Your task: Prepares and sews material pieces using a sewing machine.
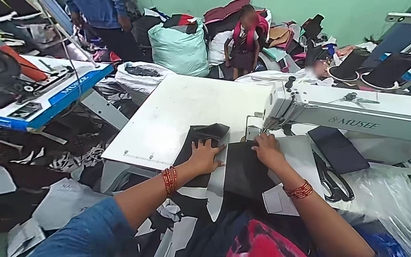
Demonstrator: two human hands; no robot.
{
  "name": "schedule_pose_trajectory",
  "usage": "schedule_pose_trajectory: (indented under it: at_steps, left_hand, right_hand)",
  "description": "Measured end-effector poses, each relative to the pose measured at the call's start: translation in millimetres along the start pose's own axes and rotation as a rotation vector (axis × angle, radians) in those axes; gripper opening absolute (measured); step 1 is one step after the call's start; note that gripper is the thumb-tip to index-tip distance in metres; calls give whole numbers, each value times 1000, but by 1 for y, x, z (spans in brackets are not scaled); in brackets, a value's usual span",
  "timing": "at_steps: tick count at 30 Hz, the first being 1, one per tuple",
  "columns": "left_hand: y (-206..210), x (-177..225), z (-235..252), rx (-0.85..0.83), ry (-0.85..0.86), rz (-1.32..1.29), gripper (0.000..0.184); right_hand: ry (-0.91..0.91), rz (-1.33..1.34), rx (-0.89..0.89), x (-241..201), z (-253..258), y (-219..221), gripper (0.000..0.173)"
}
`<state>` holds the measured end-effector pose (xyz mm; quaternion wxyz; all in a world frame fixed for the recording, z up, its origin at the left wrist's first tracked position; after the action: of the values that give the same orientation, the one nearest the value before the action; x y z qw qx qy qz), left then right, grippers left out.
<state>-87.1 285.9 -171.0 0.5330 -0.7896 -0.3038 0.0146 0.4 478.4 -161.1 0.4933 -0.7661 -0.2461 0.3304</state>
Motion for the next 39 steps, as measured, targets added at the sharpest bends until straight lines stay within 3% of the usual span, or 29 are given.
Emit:
schedule_pose_trajectory:
  at_steps: [3,10,24,39]
  left_hand:
    - [0,1,0,-5,0,5,70]
    - [-2,9,4,-23,14,40,70]
    - [-11,82,67,-69,130,76,73]
    - [-12,94,79,-91,124,78,72]
  right_hand:
    - [-22,-15,-28,1,8,-6,33]
    - [-155,-51,95,12,16,5,34]
    - [-28,-116,213,96,17,-31,34]
    - [-78,-36,324,115,20,-35,28]
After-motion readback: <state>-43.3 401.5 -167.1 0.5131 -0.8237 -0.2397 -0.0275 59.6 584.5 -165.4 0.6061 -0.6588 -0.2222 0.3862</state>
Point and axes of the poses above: each hand's wrist, its own z-axis towards the middle knuckle, its own y-axis out of the palm, x = y × z, the point moved 8 cm from there along z, towards the middle knuckle, and after that the axes turned 15 degrees about y, right-handed, at the moved point
